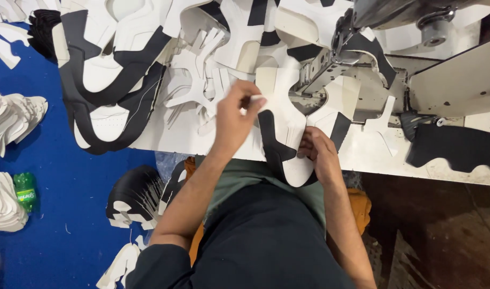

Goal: Trimming and aligning shoe upper components at a sewing workstation in a shoe factory.

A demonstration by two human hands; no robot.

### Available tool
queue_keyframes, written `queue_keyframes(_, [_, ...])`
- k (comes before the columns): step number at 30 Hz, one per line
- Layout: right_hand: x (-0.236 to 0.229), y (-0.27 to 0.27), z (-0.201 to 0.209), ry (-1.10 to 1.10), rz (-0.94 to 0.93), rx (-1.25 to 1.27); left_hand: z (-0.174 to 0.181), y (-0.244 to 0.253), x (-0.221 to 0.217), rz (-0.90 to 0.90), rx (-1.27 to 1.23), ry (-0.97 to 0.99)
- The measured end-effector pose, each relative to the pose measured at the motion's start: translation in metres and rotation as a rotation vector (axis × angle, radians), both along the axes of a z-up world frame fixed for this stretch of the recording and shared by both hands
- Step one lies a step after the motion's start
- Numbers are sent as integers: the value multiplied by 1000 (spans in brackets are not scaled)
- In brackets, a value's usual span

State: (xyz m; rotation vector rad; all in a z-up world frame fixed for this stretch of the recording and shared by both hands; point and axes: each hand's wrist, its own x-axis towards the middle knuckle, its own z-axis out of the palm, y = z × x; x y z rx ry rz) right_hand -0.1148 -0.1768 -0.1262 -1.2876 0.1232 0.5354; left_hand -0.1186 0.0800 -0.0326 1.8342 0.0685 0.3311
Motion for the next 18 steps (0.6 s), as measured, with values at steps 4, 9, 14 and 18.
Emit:
queue_keyframes(4, [-2,3,9,-55,81,-30,-31,0,-12,101,-417,36])
queue_keyframes(9, [-4,24,55,-117,58,-148,-89,2,-37,-56,-507,211])
queue_keyframes(14, [-3,18,38,-138,60,-107,-17,-7,-37,-16,-648,197])
queue_keyframes(18, [-3,15,24,-10,-26,-107,9,-4,-38,-51,-469,204])
